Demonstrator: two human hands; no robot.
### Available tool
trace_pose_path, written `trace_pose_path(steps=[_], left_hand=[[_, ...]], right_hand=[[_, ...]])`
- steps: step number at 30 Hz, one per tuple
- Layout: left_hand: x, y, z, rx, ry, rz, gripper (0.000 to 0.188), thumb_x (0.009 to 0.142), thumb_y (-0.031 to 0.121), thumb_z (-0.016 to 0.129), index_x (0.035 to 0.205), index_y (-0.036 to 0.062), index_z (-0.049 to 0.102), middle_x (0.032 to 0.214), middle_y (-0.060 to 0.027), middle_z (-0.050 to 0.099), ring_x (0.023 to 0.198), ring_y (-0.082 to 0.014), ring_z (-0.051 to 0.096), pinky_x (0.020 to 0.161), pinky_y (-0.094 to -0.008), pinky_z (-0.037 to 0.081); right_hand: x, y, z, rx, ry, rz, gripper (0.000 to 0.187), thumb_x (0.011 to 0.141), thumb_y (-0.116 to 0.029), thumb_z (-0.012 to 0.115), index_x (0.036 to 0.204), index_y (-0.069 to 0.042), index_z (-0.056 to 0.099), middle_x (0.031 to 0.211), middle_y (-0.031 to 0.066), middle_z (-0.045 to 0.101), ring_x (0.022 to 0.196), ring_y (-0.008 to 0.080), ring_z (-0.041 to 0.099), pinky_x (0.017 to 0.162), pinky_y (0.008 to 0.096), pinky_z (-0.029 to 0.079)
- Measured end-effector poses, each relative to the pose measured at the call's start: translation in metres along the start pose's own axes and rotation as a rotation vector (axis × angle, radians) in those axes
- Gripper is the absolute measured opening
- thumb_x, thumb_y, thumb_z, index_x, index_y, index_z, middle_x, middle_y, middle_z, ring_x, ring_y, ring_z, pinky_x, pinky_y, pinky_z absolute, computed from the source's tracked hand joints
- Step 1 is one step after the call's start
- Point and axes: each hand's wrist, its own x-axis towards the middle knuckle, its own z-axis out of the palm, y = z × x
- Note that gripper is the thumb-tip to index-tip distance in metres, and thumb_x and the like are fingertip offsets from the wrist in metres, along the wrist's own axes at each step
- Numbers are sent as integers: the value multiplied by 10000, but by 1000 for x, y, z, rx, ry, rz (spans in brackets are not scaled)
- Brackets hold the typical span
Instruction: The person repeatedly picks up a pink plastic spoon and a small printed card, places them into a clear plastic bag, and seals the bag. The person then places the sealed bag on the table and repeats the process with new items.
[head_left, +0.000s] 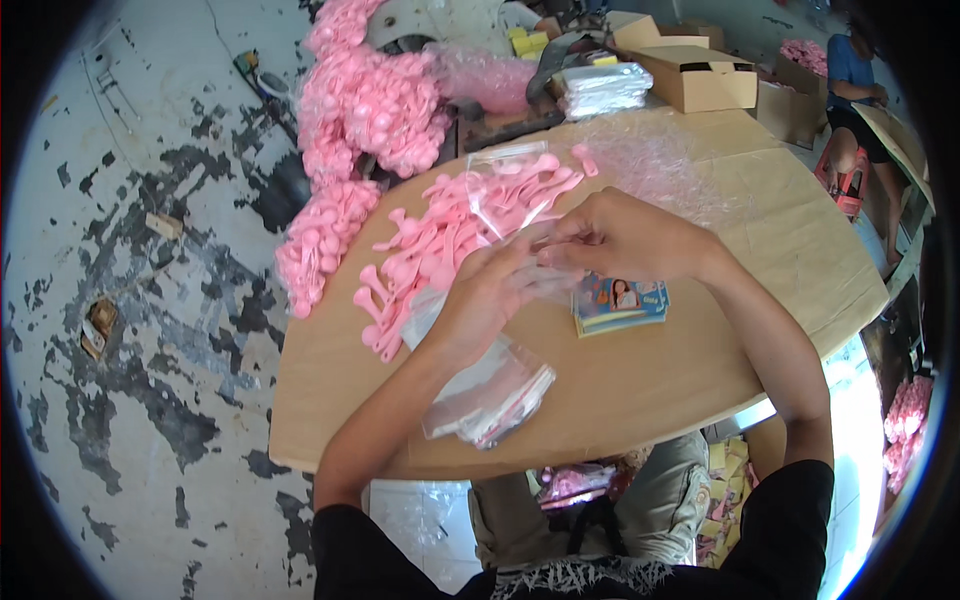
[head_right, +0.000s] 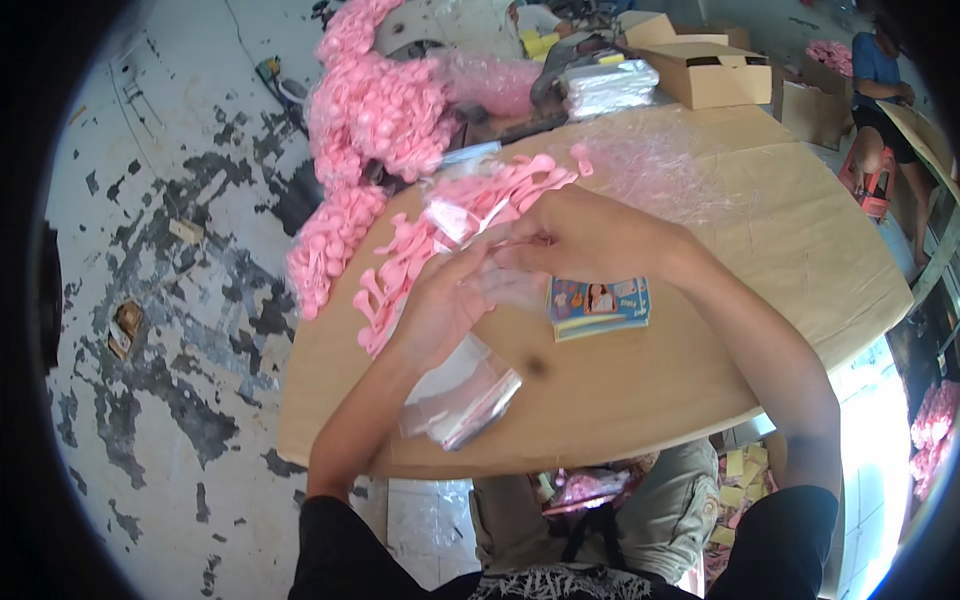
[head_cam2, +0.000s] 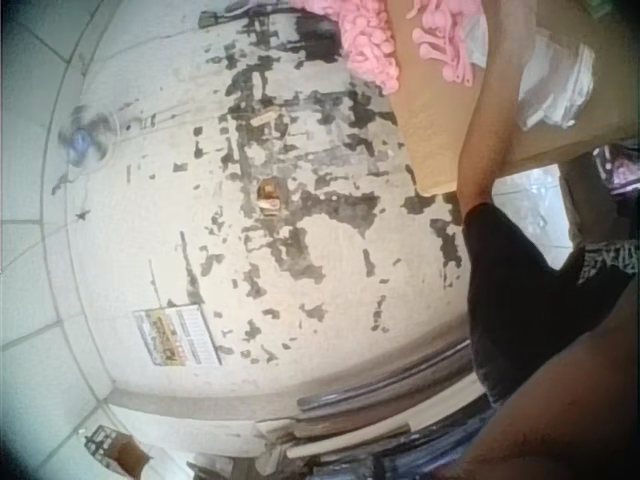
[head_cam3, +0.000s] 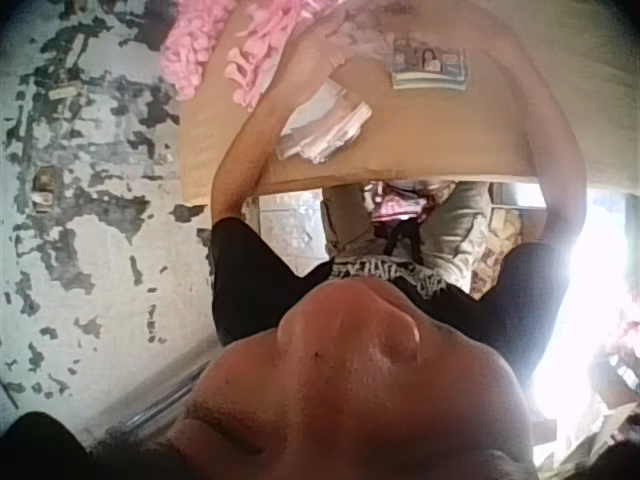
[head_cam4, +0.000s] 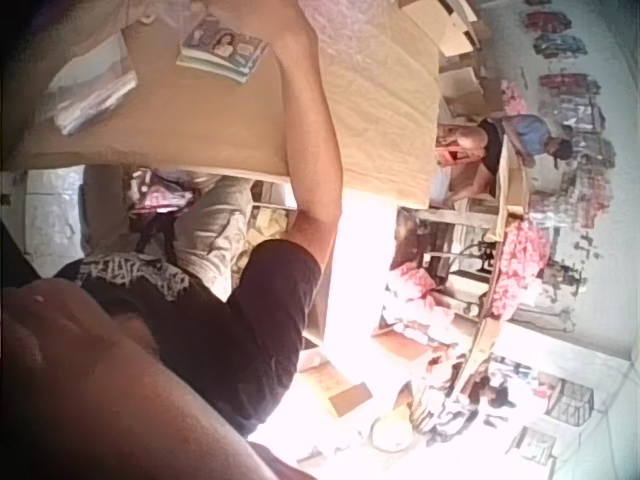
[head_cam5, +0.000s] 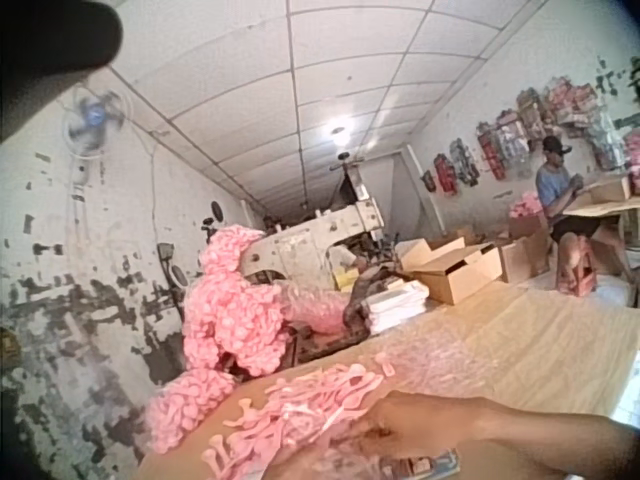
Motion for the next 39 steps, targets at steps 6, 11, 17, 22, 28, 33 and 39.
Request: trace_pose_path(steps=[6, 11, 17, 22, 28, 33, 39], left_hand=[[2, -12, -22, -241, 169, -76, 534, 1066, 365, 377, 1531, 118, 289, 1372, -208, 541, 1227, -351, 576, 1047, -442, 470], [1, -11, -30, -340, 261, -23, 523, 1077, 308, 379, 1541, 107, 249, 1428, -204, 487, 1290, -354, 524, 1106, -449, 437], [2, -14, -46, -310, 297, 27, 501, 1029, 197, 529, 1436, -40, 360, 1393, -210, 504, 1279, -310, 542, 1056, -412, 493], [-2, -17, -45, -209, 296, 35, 483, 1017, 259, 562, 1367, -56, 458, 1318, -199, 567, 1224, -278, 580, 1037, -385, 508], [-2, -21, -46, -147, 483, 136, 488, 982, 301, 627, 1310, -47, 533, 1293, -180, 588, 1179, -252, 604, 1014, -373, 523], [-2, -15, -41, -194, 519, 144, 522, 998, 264, 603, 1394, -32, 437, 1334, -152, 548, 1220, -242, 572, 1042, -385, 500], [-3, -14, -34, -129, 414, 132, 508, 1011, 241, 586, 1409, -34, 431, 1349, -121, 549, 1204, -186, 562, 1027, -355, 484]], right_hand=[[-19, 51, -31, -267, -235, 96, 452, 828, -443, 772, 994, -27, 710, 825, 88, 728, 760, 161, 682, 701, 288, 520], [-7, 59, -36, -130, -315, 306, 446, 772, -410, 835, 967, -25, 720, 809, 78, 729, 746, 150, 681, 675, 280, 510], [7, 67, -25, -76, -238, 362, 372, 857, -338, 772, 1053, -23, 737, 803, 65, 730, 673, 136, 642, 640, 304, 500], [16, 88, -14, 37, 210, -57, 271, 971, -251, 642, 1124, -40, 719, 804, 7, 672, 587, 90, 573, 558, 294, 460], [13, 42, 12, 236, 197, 180, 295, 1007, -249, 590, 1203, -41, 663, 732, -19, 604, 527, 37, 522, 507, 211, 447], [15, 36, 25, 310, 146, 104, 267, 1003, -240, 588, 1138, -20, 657, 812, -6, 630, 578, 35, 559, 544, 221, 481], [12, 25, 33, 292, 166, 118, 248, 988, -205, 601, 1161, -32, 637, 786, 11, 618, 603, 58, 589, 567, 247, 491]])
